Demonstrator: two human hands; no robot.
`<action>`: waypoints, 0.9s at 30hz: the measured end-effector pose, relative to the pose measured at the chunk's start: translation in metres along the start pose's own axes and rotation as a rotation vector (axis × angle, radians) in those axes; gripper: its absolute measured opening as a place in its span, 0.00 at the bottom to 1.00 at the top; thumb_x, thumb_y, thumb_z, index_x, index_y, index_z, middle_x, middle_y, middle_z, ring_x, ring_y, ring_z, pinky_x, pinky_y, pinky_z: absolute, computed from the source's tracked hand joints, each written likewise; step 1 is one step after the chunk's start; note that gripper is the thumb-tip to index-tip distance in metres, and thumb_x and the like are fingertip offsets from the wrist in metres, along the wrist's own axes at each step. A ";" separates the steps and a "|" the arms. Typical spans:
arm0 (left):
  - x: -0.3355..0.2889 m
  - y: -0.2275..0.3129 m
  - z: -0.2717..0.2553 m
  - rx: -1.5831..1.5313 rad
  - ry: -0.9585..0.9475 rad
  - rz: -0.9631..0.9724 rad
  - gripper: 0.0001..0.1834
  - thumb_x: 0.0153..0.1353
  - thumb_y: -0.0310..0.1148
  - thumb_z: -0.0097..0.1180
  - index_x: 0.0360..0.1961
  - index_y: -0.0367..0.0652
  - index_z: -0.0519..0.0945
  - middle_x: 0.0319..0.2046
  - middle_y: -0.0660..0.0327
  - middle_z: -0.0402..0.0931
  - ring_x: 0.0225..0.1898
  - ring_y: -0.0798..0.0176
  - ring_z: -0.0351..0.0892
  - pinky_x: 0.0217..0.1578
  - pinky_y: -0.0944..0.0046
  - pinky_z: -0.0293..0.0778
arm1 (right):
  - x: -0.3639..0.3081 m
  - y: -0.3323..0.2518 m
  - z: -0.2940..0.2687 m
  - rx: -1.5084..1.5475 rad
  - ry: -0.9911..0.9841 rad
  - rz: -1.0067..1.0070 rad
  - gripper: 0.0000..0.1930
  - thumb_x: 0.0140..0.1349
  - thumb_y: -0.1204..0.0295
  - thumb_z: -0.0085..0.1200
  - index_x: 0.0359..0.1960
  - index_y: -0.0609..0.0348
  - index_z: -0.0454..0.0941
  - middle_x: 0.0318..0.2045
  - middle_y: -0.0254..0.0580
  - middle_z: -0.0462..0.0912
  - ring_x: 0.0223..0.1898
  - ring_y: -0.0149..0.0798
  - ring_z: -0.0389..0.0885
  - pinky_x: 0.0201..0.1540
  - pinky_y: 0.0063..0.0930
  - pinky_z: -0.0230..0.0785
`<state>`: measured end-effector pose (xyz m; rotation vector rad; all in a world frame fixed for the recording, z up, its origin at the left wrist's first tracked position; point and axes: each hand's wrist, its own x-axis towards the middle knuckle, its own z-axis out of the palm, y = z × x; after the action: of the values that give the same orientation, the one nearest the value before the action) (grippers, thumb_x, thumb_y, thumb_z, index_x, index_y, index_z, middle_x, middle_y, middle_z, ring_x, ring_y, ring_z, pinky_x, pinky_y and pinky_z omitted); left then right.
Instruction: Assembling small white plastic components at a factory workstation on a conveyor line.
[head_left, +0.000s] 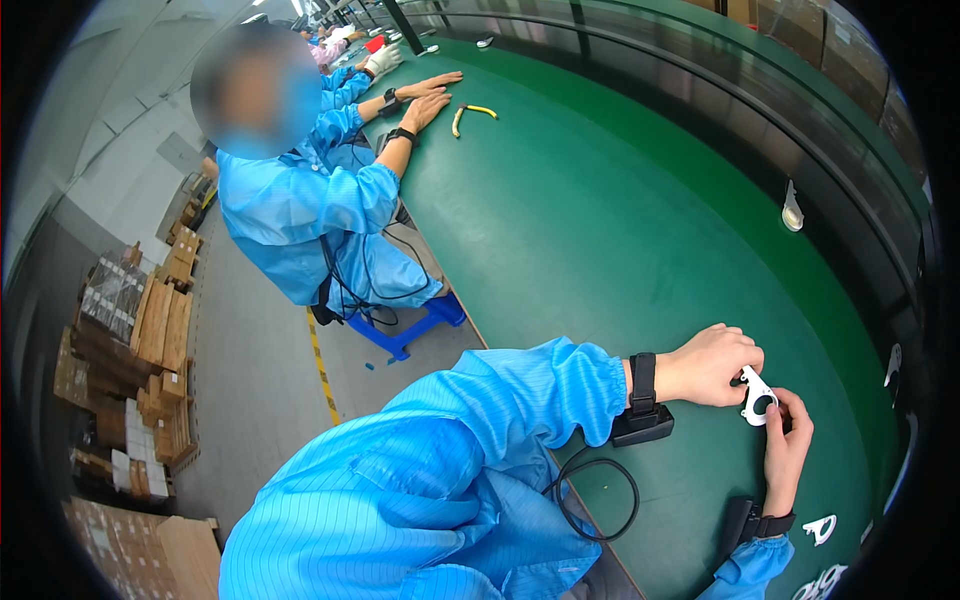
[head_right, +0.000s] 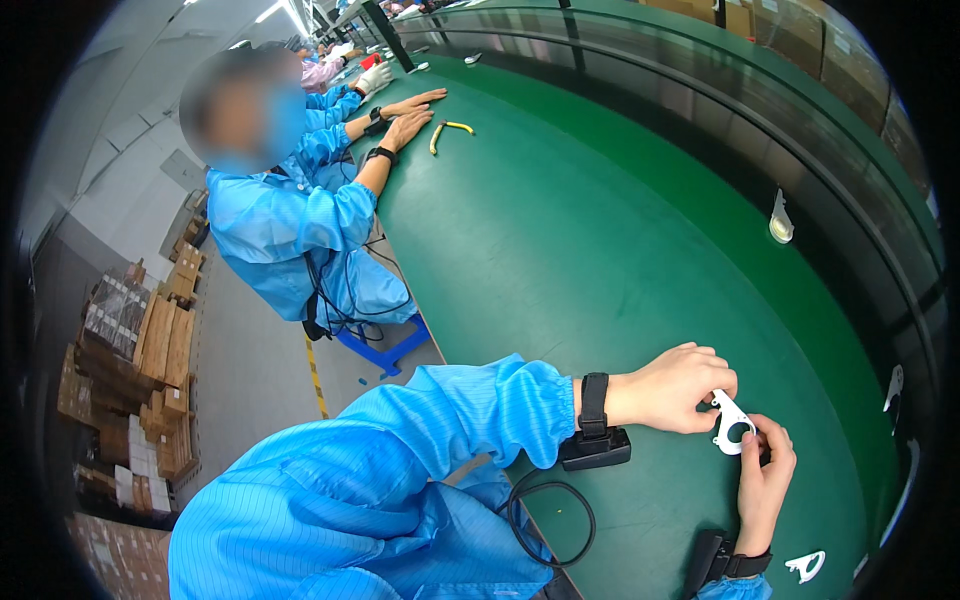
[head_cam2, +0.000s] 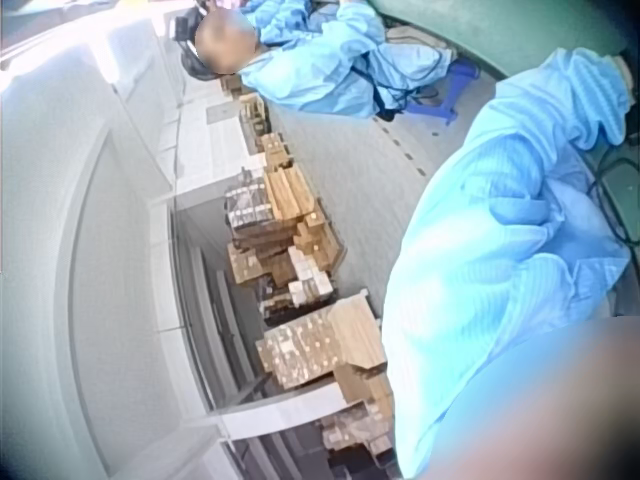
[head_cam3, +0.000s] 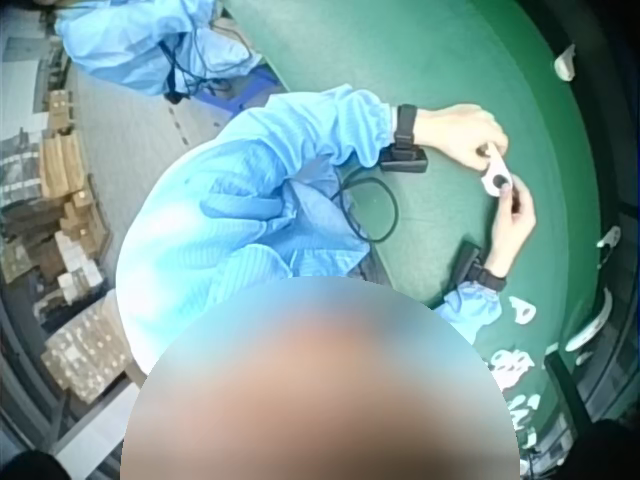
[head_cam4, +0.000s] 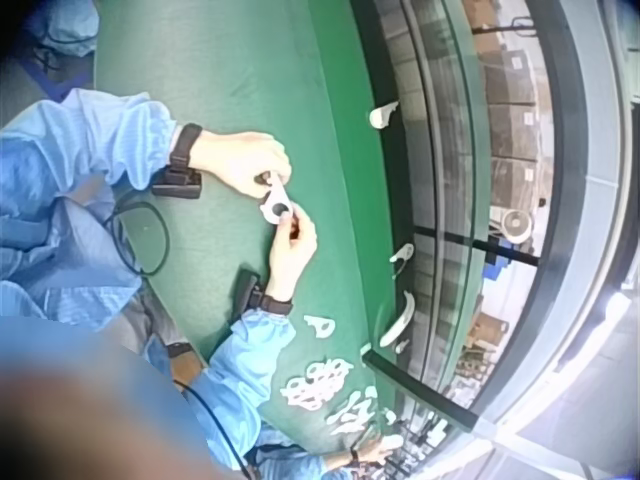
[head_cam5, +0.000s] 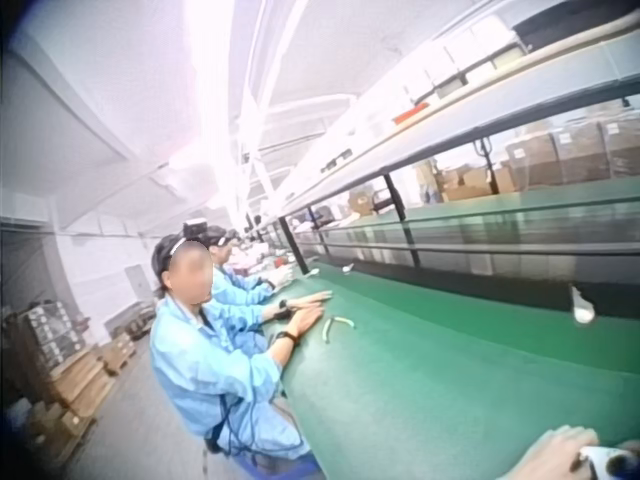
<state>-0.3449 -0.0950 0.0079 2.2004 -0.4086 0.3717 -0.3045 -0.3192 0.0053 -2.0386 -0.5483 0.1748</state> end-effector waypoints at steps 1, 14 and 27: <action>0.001 -0.001 -0.002 -0.004 -0.006 0.003 0.09 0.46 0.32 0.61 0.30 0.43 0.79 0.23 0.63 0.75 0.33 0.56 0.74 0.38 0.56 0.67 | 0.000 -0.002 0.001 -0.003 0.010 0.009 0.09 0.61 0.77 0.54 0.42 0.65 0.79 0.29 0.35 0.74 0.31 0.30 0.68 0.34 0.25 0.62; 0.003 -0.010 -0.013 -0.094 -0.058 -0.012 0.08 0.47 0.33 0.62 0.29 0.44 0.80 0.20 0.67 0.75 0.30 0.59 0.73 0.38 0.58 0.66 | 0.006 -0.007 0.005 0.052 0.035 0.037 0.09 0.64 0.76 0.52 0.42 0.69 0.79 0.32 0.34 0.79 0.31 0.25 0.70 0.34 0.21 0.64; -0.002 -0.018 -0.032 -0.110 -0.071 -0.015 0.06 0.48 0.31 0.61 0.29 0.43 0.80 0.19 0.66 0.76 0.29 0.58 0.73 0.37 0.57 0.65 | 0.014 -0.024 0.022 0.042 0.053 0.020 0.08 0.64 0.77 0.52 0.42 0.68 0.79 0.30 0.32 0.78 0.30 0.25 0.68 0.33 0.20 0.62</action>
<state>-0.3430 -0.0583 0.0136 2.1124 -0.4409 0.2572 -0.3066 -0.2854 0.0157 -2.0028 -0.4875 0.1424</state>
